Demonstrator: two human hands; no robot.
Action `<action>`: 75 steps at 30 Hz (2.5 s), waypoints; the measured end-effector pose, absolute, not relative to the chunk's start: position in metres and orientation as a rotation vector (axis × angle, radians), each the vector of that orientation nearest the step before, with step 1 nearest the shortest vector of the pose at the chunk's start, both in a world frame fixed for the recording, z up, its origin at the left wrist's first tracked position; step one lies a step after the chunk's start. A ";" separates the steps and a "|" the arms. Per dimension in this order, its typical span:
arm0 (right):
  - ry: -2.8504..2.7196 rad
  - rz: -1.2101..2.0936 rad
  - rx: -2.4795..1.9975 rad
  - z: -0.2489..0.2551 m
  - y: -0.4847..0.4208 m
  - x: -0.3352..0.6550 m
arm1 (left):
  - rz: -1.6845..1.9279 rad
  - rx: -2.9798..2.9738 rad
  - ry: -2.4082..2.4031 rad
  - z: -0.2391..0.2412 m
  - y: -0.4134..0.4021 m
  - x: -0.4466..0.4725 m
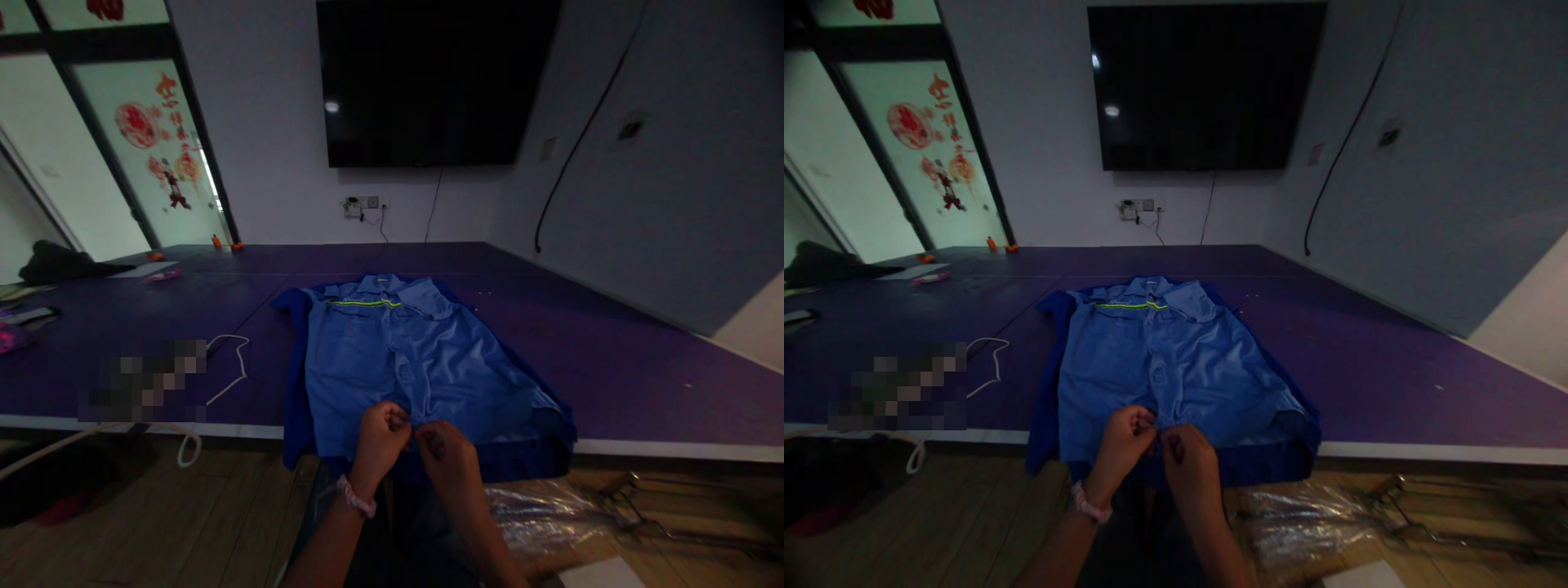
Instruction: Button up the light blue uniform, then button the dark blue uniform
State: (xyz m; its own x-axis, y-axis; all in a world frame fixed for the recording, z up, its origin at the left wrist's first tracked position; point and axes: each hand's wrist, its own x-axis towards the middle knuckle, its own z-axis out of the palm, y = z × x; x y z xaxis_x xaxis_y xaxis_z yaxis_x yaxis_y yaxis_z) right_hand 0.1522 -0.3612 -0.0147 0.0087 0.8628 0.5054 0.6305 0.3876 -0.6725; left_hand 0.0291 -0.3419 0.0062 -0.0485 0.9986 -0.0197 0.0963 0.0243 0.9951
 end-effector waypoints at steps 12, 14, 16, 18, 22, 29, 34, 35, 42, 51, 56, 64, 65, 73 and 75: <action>-1.646 0.297 -1.240 -0.022 -0.372 0.150 | 1.121 1.259 1.372 0.007 -0.343 0.031; -1.640 0.292 -1.228 -0.024 -0.373 0.150 | 1.118 1.297 1.424 0.008 -0.343 0.032; -1.628 0.272 -1.215 -0.026 -0.374 0.149 | 1.130 1.359 1.479 0.008 -0.344 0.033; -1.612 0.240 -1.211 -0.028 -0.375 0.148 | 1.145 1.434 1.514 0.008 -0.345 0.033; -1.603 0.182 -1.229 -0.029 -0.375 0.149 | 1.144 1.549 1.510 0.007 -0.347 0.032; -1.620 0.120 -1.264 -0.020 -0.372 0.152 | 1.116 1.663 1.519 0.009 -0.347 0.031; -1.691 0.050 -1.330 -0.022 -0.372 0.153 | 1.110 1.687 1.507 0.008 -0.347 0.031; -1.696 0.038 -1.352 -0.022 -0.372 0.153 | 1.109 1.685 1.509 0.007 -0.347 0.031; -1.688 0.178 -1.398 -0.016 -0.371 0.154 | 1.113 1.699 1.539 0.008 -0.348 0.032; -1.449 0.577 -1.400 -0.009 -0.361 0.159 | 1.105 1.769 1.561 0.008 -0.348 0.033; -1.503 0.584 -1.374 0.000 -0.358 0.156 | 1.143 1.801 1.545 0.005 -0.349 0.032; -1.643 0.373 -1.418 -0.003 -0.363 0.166 | 1.165 1.664 1.544 0.005 -0.350 0.033; -1.653 0.368 -1.429 -0.003 -0.364 0.167 | 1.161 1.653 1.541 0.005 -0.350 0.033; -1.750 0.320 -1.425 -0.003 -0.366 0.168 | 1.133 1.633 1.485 0.005 -0.349 0.031; -1.773 0.296 -1.441 -0.003 -0.366 0.167 | 1.133 1.626 1.465 0.004 -0.348 0.031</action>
State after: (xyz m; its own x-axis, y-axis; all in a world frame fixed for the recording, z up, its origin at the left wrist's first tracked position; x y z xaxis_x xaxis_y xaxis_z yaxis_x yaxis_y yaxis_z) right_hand 0.1671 -0.3665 -0.0034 -0.0163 0.8991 0.4374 0.7081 0.3192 -0.6299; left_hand 0.0308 -0.3481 0.0044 -0.0048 0.9859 0.1671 0.4099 -0.1505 0.8996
